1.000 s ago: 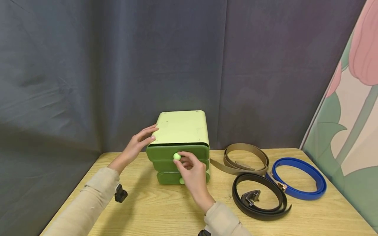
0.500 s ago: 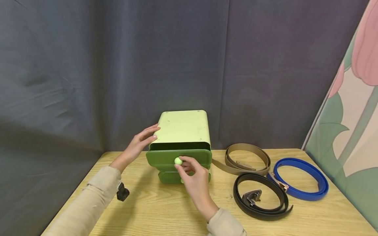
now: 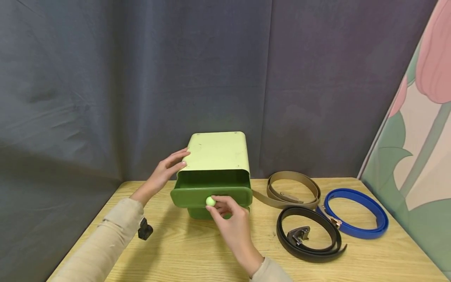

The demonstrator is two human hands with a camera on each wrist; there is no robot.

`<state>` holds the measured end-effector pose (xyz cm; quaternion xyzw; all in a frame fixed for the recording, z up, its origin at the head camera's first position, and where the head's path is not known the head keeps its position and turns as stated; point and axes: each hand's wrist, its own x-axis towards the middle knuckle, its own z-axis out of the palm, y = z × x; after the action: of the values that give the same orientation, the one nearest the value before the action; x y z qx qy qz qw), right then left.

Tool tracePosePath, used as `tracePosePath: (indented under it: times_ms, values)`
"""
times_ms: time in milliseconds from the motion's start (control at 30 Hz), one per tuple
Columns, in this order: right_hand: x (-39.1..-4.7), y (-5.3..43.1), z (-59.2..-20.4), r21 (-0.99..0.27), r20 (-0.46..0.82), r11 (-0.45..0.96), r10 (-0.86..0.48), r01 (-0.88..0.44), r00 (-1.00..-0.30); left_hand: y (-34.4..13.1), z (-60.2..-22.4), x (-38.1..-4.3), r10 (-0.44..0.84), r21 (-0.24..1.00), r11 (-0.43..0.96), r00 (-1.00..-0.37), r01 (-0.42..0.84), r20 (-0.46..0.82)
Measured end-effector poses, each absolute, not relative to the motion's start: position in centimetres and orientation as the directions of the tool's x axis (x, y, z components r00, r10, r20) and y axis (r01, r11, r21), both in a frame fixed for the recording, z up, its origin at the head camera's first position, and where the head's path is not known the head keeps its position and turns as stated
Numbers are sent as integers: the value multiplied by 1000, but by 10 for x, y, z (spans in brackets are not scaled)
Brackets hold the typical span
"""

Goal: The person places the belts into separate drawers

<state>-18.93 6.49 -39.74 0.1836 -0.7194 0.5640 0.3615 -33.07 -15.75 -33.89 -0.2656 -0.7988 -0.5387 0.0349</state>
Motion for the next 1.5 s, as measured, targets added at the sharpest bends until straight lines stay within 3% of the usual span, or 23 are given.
tracePosePath:
  times_ms: [633,867,1500]
  values:
    - [-164,74,-400,-636,759,288,65,-716,-648,-156,-338,-332,397,850,267,-856,453,331]
    - [-153,76,-400,-674,723,269,49,-688,-689,-155,-338,-332,396,853,260,-856,453,333]
    - [-138,78,-412,-684,697,292,-6,-668,-717,-157,-341,-334,397,849,261,-853,460,340]
